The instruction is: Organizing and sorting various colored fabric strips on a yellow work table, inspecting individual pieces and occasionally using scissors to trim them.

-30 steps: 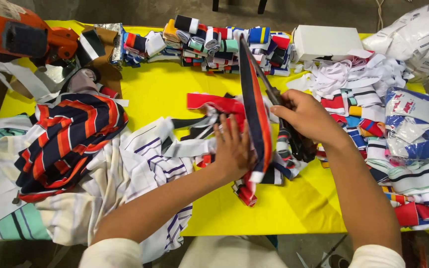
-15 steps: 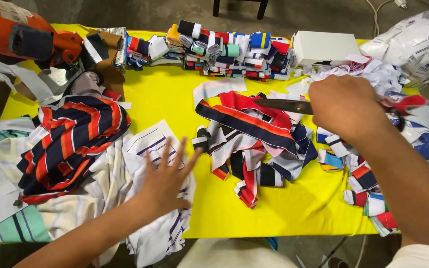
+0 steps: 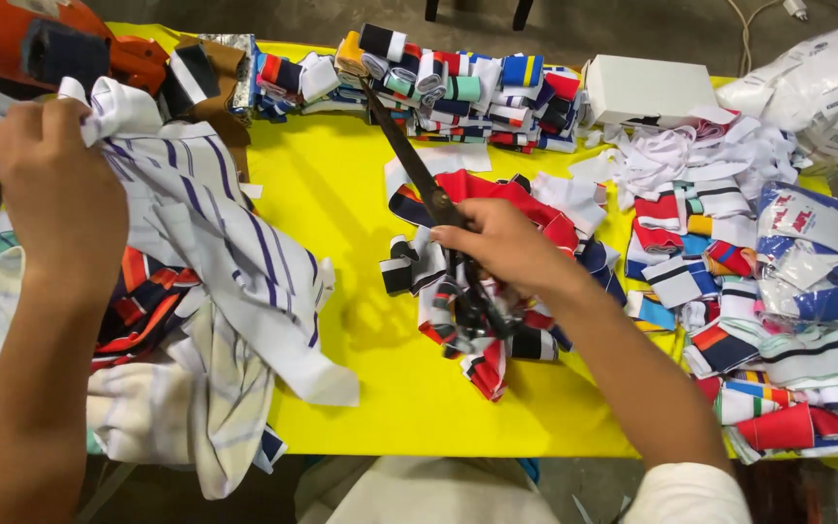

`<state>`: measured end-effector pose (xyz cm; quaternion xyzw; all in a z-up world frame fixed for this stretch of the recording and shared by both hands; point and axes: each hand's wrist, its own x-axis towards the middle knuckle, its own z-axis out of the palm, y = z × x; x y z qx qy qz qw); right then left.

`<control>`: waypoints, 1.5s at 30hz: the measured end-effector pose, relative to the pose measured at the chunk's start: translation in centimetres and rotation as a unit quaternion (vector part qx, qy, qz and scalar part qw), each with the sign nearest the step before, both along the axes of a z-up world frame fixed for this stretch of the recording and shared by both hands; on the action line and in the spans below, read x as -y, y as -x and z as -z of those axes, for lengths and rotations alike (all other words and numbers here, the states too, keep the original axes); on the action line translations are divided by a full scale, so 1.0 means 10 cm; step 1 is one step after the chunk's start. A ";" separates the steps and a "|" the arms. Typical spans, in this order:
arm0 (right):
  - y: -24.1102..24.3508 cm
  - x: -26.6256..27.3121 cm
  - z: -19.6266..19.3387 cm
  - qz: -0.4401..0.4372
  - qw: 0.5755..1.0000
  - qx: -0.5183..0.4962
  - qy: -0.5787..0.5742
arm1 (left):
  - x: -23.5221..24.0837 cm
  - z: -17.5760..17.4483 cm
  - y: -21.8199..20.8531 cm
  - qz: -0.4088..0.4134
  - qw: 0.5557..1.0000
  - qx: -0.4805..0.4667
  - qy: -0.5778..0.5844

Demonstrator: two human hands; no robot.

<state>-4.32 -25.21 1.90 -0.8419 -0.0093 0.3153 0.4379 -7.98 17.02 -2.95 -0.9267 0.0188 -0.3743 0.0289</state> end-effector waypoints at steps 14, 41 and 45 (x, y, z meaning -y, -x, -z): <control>0.09 -1.11 0.81 -0.014 0.998 -0.024 -0.052 | 0.38 -0.29 0.73 0.017 0.895 -0.420 0.153; -0.48 -0.17 1.12 -0.240 0.880 0.235 0.336 | 1.94 -0.92 -0.14 0.129 0.826 -0.538 0.106; -0.62 0.10 0.83 -0.210 0.912 0.235 0.261 | 1.91 -0.86 -0.47 0.154 0.809 -0.540 0.172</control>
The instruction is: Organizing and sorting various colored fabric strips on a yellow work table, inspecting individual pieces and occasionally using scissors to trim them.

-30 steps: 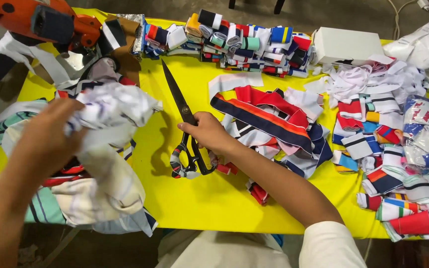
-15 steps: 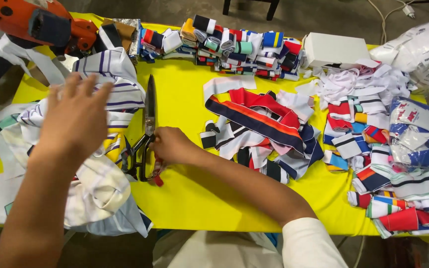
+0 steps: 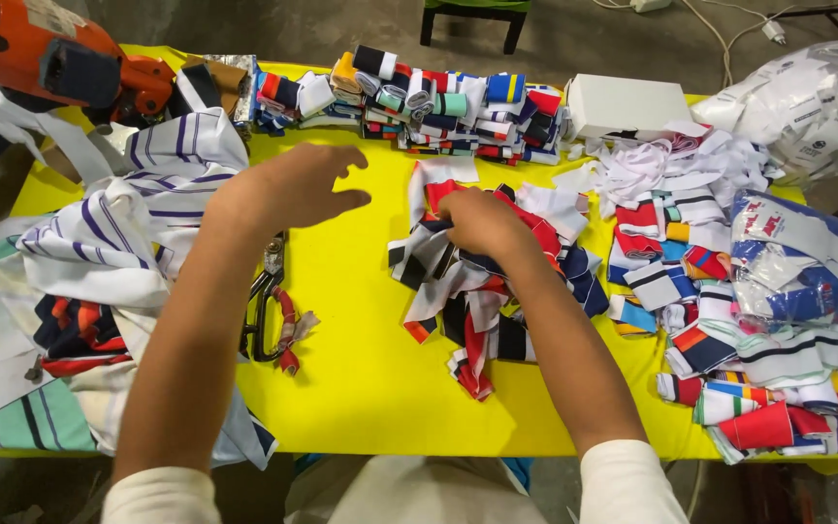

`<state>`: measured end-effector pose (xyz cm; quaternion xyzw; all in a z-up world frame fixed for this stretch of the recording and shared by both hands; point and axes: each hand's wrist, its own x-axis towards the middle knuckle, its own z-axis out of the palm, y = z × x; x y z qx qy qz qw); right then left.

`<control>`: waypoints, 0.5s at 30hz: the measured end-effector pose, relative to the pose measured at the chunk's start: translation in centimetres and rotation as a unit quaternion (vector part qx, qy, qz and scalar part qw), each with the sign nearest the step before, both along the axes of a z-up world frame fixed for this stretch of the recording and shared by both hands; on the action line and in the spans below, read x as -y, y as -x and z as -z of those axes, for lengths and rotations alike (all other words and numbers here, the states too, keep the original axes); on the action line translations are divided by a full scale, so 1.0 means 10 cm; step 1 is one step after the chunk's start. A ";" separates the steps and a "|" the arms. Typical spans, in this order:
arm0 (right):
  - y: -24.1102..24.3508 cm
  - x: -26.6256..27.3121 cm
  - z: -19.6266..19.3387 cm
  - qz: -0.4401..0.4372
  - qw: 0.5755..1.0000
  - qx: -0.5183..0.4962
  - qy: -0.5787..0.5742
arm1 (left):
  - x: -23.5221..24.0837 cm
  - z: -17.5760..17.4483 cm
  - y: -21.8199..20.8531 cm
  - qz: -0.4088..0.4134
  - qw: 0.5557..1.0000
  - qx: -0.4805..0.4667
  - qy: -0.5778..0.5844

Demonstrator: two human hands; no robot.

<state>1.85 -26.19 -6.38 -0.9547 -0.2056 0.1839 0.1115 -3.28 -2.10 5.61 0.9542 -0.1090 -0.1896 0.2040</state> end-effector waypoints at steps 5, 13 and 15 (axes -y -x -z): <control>0.12 0.16 -0.77 0.023 0.988 0.027 -0.149 | 0.45 -0.03 -0.21 -0.011 0.989 0.029 0.141; 0.09 0.64 -0.91 0.032 0.942 0.103 -0.317 | 0.95 0.03 -0.28 0.020 0.962 -0.008 0.272; 0.16 0.67 -1.01 -0.014 0.946 0.051 -0.320 | 0.92 0.05 -0.28 0.031 0.969 -0.009 0.244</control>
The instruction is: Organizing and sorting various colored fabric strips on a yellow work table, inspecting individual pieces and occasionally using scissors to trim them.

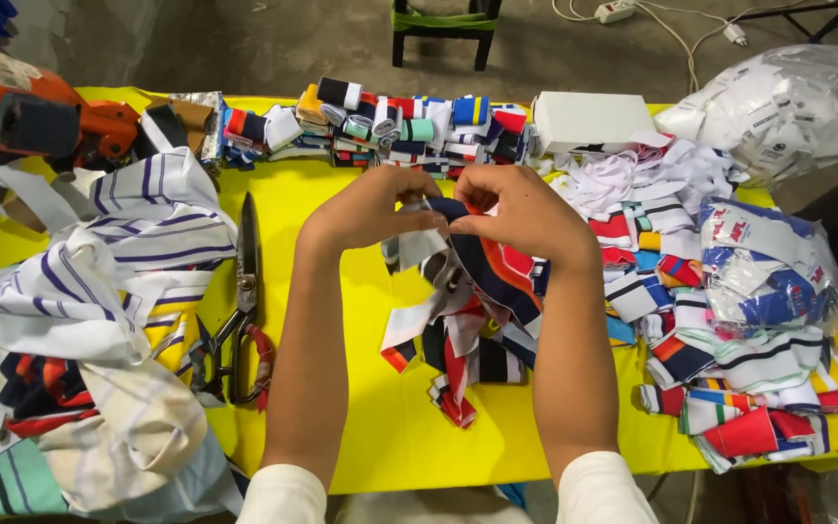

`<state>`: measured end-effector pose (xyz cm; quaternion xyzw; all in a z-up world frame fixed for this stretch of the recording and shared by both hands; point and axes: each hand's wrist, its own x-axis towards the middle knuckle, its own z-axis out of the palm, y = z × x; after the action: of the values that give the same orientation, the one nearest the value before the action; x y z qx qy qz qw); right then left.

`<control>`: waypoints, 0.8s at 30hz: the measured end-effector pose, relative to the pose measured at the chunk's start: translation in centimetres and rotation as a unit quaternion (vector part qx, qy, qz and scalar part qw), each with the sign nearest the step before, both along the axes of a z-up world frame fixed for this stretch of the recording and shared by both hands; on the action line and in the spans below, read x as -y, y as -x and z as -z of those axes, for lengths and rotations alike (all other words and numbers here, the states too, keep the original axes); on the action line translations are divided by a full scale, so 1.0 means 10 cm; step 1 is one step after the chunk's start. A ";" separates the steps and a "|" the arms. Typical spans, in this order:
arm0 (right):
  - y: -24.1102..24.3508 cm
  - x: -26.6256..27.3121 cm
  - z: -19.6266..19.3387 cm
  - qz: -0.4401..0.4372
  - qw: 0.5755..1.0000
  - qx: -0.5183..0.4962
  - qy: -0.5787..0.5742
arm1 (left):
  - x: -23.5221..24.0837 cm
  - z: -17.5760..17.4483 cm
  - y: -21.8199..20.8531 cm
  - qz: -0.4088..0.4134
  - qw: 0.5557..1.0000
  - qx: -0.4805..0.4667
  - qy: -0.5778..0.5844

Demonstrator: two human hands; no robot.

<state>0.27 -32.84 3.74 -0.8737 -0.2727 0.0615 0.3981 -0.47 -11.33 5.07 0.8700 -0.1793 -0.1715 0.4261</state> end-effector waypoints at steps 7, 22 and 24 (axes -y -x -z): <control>-0.01 -0.03 -0.21 -0.013 0.999 -0.022 -0.045 | -0.21 0.09 -0.07 -0.015 0.999 0.050 -0.005; -0.01 0.08 -0.15 -0.030 0.998 -0.038 -0.027 | 0.21 0.71 -0.19 0.050 0.989 -0.033 -0.135; -0.02 0.09 -0.14 -0.023 0.999 -0.046 -0.014 | 0.27 1.15 -0.31 0.077 0.971 -0.078 -0.211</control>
<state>0.43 -33.74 5.13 -0.8578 -0.2753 0.1072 0.4206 2.64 -14.05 -6.45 0.9077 -0.1718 -0.3050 0.2312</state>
